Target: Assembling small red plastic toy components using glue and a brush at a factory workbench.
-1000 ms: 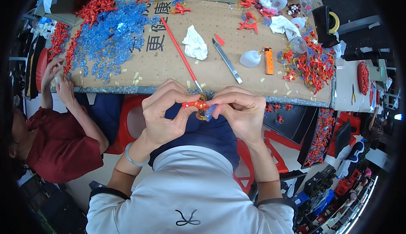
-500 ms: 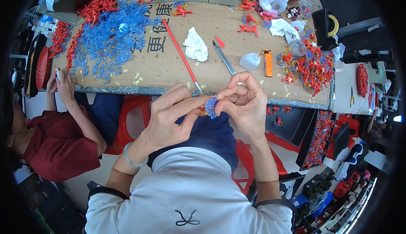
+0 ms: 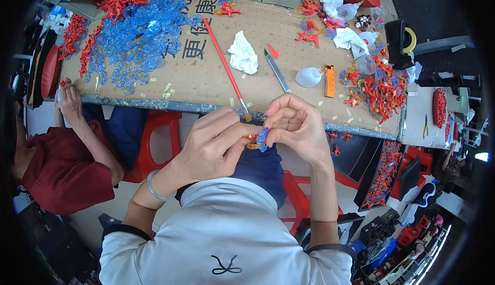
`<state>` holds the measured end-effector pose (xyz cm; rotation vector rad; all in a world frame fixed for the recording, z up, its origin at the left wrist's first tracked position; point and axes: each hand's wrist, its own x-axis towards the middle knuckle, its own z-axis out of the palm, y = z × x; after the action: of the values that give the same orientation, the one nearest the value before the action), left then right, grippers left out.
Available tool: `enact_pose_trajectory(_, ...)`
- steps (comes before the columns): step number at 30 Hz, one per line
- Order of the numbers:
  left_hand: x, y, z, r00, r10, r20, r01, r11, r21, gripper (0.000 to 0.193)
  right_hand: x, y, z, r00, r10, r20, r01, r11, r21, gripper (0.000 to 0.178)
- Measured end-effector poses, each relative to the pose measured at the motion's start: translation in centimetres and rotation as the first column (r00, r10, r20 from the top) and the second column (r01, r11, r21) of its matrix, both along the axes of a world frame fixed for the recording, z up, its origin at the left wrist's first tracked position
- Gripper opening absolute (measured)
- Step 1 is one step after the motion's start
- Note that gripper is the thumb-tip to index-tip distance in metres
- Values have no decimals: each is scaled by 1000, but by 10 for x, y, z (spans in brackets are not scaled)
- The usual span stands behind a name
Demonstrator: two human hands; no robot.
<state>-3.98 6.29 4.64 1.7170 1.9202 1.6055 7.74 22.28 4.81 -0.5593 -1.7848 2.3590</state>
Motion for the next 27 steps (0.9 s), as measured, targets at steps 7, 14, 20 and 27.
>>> enact_pose_trajectory(7, 0, -1, 2, 1000, -3, 8, 3, 1000, 11, 29, -2, 4, 1, 999, 41, 33, -39, 998, -40, 42)
enact_pose_trajectory(14, 0, -3, -5, 993, -20, 120, 20, 1000, -1, 21, -1, 6, -6, 997, 80, -13, -80, 994, -74, 38)
enact_pose_trajectory(20, 0, -8, -14, 721, 0, 693, 130, 982, -135, 16, -6, 3, -8, 998, 55, -34, -61, 977, -205, 32)
enact_pose_trajectory(27, 1, -8, -7, 320, -63, 945, 226, 974, -12, 16, -7, -2, -15, 998, 57, 17, -48, 945, -324, 24)
